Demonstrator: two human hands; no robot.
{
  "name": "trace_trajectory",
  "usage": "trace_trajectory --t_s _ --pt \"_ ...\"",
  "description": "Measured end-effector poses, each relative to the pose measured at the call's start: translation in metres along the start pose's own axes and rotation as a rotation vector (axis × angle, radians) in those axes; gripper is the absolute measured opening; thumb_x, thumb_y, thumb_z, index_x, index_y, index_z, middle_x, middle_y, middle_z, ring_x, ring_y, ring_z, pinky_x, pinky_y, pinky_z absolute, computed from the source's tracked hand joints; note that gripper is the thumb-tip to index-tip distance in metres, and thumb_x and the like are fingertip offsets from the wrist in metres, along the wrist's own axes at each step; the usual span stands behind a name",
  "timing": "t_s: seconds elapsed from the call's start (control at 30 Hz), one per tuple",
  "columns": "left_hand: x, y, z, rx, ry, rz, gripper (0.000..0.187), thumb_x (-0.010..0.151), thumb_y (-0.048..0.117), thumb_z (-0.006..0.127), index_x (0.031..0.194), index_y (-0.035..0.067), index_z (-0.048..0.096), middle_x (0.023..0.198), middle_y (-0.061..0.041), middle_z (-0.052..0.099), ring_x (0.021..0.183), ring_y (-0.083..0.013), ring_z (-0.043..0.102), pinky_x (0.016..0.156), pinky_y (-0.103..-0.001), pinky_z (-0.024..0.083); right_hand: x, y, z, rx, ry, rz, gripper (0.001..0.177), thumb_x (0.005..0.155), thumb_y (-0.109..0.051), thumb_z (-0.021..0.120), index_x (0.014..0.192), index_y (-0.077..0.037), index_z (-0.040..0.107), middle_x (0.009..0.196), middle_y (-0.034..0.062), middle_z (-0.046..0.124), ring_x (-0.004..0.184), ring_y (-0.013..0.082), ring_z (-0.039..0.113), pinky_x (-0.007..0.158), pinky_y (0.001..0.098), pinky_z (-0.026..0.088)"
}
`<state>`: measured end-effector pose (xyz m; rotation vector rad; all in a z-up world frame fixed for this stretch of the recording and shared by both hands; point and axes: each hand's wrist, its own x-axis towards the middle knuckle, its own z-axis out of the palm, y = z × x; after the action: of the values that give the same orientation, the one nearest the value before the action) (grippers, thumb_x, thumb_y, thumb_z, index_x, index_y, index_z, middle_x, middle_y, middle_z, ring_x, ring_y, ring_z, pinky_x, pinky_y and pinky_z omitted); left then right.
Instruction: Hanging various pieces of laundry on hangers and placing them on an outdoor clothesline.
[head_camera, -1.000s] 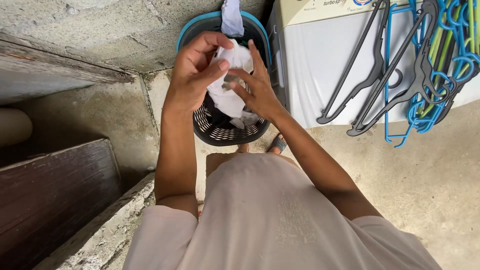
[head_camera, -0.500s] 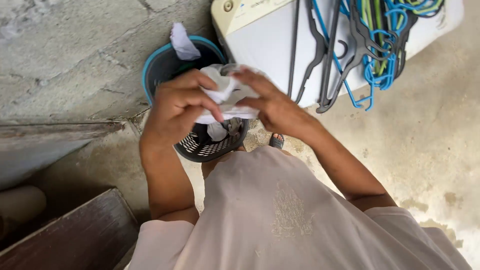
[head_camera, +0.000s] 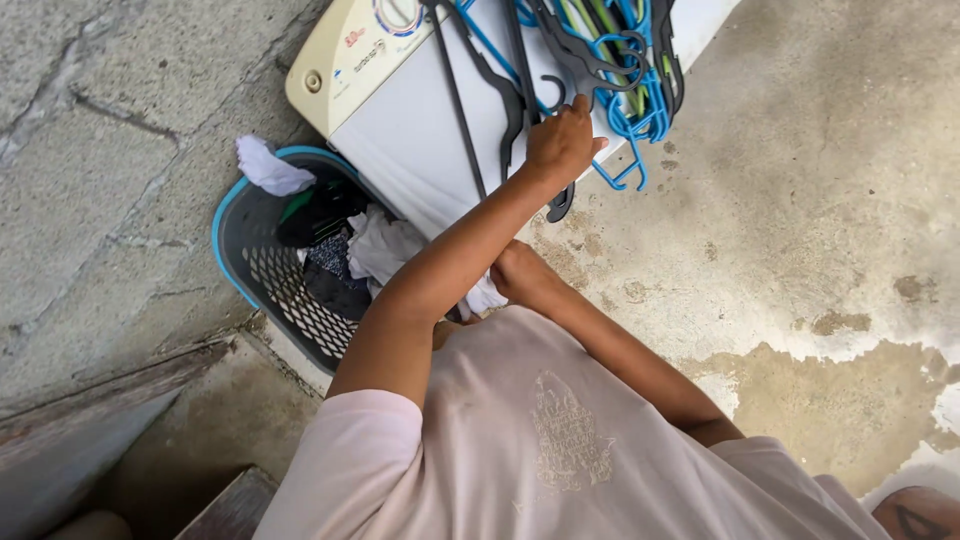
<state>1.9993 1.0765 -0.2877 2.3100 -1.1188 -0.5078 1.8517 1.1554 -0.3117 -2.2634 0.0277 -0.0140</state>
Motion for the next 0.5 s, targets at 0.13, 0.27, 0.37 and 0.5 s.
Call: trace_trajectory --t_s 0.13,0.27,0.37,0.5 --pt "0.044 -0.011 0.054 0.048 0.092 -0.073 0.068 0.080 0.039 0.085 0.121 0.003 0.044 0.108 -0.022 0.067 0.095 -0.0364 0.073 0.075 -0.041 0.062 -0.012 0.016 -0.002 0.002 -0.013 0.046 0.020 0.076 0.006 0.063 0.095 0.005 0.065 0.095 0.0271 0.068 0.090 0.0446 0.067 0.080 0.0487 0.055" --pt "0.046 -0.017 0.048 0.090 0.133 -0.130 0.071 0.077 0.027 0.085 0.124 0.006 0.036 0.107 -0.024 0.067 0.091 -0.0395 0.073 0.070 -0.043 0.062 -0.017 0.013 -0.012 0.075 -0.008 0.012 0.024 0.080 0.007 0.062 0.103 0.006 0.065 0.100 0.0266 0.068 0.094 0.0432 0.067 0.083 0.0480 0.055" --pt "0.045 -0.035 0.041 0.068 0.186 -0.132 0.066 0.081 0.015 0.080 0.126 0.006 0.033 0.108 -0.024 0.068 0.090 -0.0422 0.072 0.072 -0.047 0.060 -0.016 0.015 -0.011 0.081 -0.016 -0.066 0.026 0.081 0.007 0.062 0.106 0.006 0.066 0.104 0.0256 0.067 0.097 0.0427 0.066 0.086 0.0474 0.055" --pt "0.024 -0.047 -0.012 -0.045 0.418 -0.108 0.052 0.086 0.005 0.077 0.121 0.007 0.038 0.104 -0.021 0.070 0.097 -0.0441 0.070 0.081 -0.052 0.055 -0.013 0.017 -0.019 0.083 -0.014 -0.169 0.011 0.079 0.007 0.062 0.090 0.006 0.061 0.120 0.0228 0.065 0.098 0.0424 0.067 0.084 0.0461 0.056"
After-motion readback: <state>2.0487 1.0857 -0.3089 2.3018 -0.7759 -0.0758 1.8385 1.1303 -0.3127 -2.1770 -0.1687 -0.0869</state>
